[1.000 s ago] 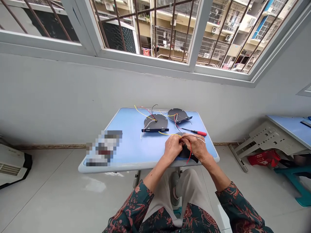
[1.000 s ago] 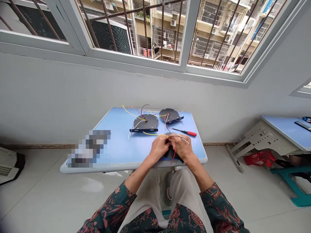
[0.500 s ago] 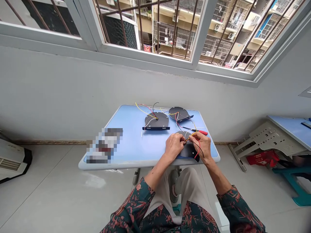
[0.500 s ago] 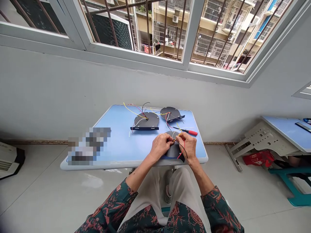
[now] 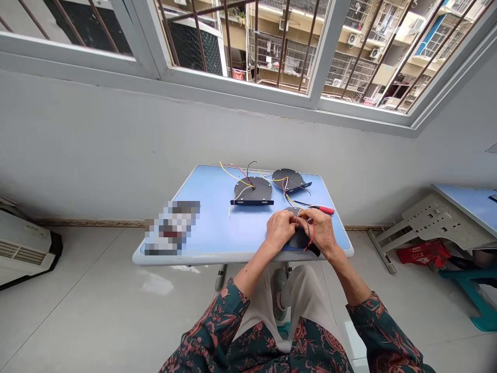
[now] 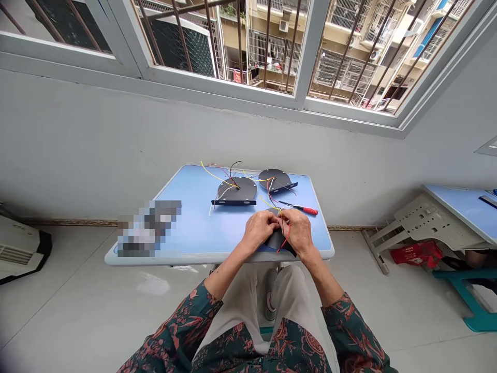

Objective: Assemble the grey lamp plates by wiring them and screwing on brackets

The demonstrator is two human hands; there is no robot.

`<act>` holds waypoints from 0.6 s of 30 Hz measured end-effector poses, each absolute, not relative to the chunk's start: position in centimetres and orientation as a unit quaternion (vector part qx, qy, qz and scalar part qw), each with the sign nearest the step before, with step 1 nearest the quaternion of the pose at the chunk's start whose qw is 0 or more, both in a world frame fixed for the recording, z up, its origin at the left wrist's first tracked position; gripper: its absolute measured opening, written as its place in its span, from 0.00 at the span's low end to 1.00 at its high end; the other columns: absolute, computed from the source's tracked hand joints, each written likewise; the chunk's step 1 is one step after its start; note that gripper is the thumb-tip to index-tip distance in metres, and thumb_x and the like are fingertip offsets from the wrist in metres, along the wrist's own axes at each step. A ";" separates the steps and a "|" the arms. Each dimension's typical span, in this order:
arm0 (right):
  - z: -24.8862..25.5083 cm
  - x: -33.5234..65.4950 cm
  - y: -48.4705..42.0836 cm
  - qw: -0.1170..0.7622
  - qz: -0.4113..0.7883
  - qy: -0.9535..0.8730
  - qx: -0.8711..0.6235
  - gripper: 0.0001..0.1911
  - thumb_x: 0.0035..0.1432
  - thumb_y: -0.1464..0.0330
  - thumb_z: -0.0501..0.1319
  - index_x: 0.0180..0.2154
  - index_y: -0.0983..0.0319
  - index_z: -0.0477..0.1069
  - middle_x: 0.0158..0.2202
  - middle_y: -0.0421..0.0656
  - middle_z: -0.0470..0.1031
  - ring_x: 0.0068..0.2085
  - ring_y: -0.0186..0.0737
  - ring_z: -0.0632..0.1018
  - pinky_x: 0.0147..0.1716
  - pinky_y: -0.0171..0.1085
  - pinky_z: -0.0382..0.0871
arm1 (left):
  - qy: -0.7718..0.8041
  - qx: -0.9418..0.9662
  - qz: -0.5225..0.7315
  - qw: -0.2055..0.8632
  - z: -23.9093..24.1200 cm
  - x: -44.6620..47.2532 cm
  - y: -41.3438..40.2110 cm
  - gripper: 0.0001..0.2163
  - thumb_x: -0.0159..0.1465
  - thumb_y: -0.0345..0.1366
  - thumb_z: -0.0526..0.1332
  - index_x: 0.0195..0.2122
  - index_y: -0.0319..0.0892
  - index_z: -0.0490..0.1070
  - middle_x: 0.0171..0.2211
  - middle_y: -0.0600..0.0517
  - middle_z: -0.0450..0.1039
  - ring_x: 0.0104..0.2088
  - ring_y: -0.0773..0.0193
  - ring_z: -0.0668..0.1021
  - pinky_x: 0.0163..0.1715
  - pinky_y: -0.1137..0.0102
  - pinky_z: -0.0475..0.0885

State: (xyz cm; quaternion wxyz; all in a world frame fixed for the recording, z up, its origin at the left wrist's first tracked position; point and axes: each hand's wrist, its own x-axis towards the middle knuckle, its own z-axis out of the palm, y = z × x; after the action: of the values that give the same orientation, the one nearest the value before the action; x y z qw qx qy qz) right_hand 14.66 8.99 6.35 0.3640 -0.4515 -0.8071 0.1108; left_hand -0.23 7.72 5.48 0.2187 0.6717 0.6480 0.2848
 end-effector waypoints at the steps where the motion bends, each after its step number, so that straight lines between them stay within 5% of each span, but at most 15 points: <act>1: 6.3 14.6 9.1 0.372 0.112 -0.798 -0.460 0.07 0.60 0.69 0.60 0.32 0.58 0.77 0.32 0.42 0.80 0.33 0.41 0.78 0.37 0.38 0.70 | 0.647 0.672 0.285 0.219 5.5 -0.2 7.7 0.04 0.63 0.35 0.66 0.33 0.47 0.81 0.39 0.52 0.82 0.43 0.59 0.79 0.42 0.68 0.69; 18: 5.9 14.2 10.8 0.456 0.151 -0.661 -0.576 0.11 0.57 0.61 0.60 0.30 0.59 0.75 0.25 0.42 0.79 0.27 0.40 0.78 0.33 0.37 0.70 | 0.648 0.678 0.285 0.195 5.2 0.2 6.8 0.03 0.65 0.33 0.67 0.36 0.46 0.81 0.42 0.51 0.81 0.47 0.57 0.78 0.46 0.66 0.70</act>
State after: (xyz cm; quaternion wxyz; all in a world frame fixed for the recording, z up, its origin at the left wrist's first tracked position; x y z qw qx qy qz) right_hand 14.21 10.83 5.91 0.4555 -0.5763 -0.6614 0.1512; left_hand 0.17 6.75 5.23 0.1953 0.6785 0.6482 0.2853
